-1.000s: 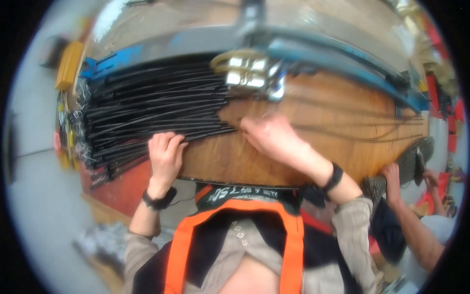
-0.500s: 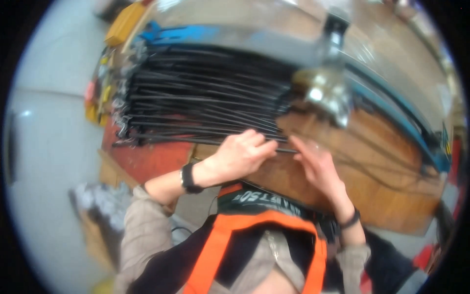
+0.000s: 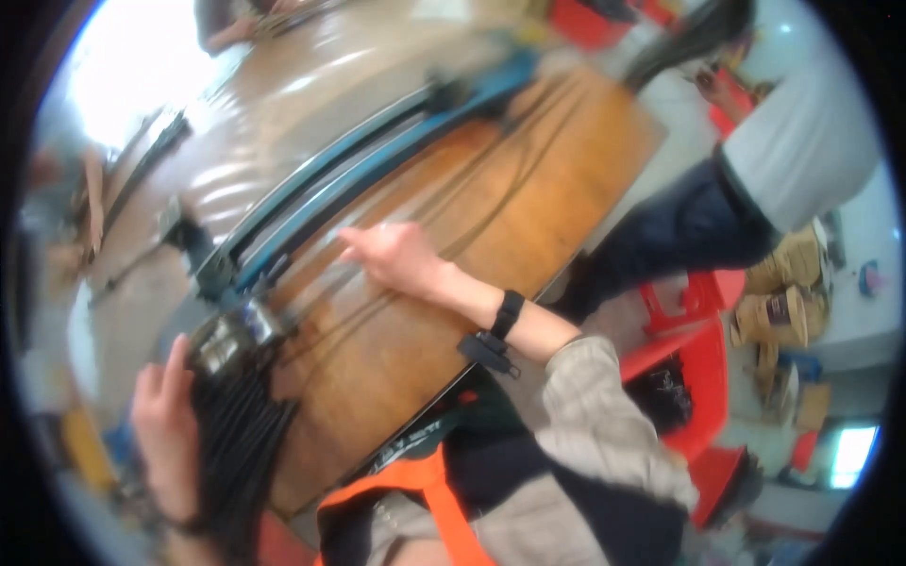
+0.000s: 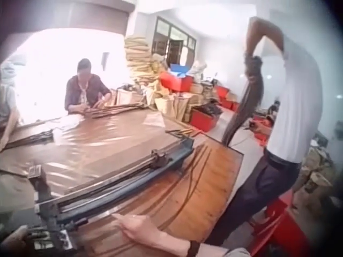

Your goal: Assembling thin metal rods into a mechanical jig on a workbench.

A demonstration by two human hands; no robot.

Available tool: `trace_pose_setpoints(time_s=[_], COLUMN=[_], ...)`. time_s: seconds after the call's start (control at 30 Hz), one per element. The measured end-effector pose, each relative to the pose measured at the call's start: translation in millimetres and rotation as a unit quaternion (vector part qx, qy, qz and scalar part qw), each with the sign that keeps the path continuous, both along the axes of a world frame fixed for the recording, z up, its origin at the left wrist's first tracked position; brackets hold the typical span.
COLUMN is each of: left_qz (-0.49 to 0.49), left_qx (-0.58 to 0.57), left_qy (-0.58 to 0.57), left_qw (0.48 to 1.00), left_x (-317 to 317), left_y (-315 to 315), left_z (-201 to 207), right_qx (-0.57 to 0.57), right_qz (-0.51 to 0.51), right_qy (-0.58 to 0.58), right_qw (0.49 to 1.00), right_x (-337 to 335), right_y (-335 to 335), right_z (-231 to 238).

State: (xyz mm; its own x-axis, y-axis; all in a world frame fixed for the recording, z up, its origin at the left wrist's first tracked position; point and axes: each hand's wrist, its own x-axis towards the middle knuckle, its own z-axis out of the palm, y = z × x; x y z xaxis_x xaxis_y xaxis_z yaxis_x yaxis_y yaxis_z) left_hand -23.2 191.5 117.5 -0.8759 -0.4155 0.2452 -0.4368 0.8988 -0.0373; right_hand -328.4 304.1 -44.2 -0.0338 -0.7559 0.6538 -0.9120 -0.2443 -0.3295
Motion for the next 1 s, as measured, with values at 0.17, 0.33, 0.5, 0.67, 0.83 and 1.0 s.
trace_pose_setpoints(time_s=[0.17,0.33,0.5,0.67,0.83,1.0], left_qz=[-0.112,-0.133,-0.113,-0.162,-0.118,-0.061], left_qx=[-0.056,-0.060,0.018,0.000,-0.054,-0.071], left_qy=[-0.023,-0.044,0.044,-0.030,0.006,-0.009], left_qw=[0.992,0.988,0.992,0.986,0.991,0.996], left_x=[-75.7,-104.0,-111.9,-117.3,-98.5,-55.8], left_y=[-12.7,-19.0,-16.4,-23.8,-19.1,-28.1], left_z=[-2.1,-2.4,-14.7,-15.8,-6.6,4.2], right_qx=[-0.017,-0.056,-0.111,-0.197,-0.105,-0.132], right_qz=[-0.048,-0.040,-0.149,0.030,-0.109,0.051], right_qy=[-0.046,-0.005,0.018,0.040,-0.072,-0.125], right_qw=[0.998,0.998,0.982,0.979,0.986,0.982], right_x=[-64.5,-91.2,-130.5,-90.4,-54.9,-30.4], right_y=[2.9,-12.2,-13.2,-23.9,-18.7,-16.6], right_z=[5.9,18.3,16.8,16.5,11.5,31.0])
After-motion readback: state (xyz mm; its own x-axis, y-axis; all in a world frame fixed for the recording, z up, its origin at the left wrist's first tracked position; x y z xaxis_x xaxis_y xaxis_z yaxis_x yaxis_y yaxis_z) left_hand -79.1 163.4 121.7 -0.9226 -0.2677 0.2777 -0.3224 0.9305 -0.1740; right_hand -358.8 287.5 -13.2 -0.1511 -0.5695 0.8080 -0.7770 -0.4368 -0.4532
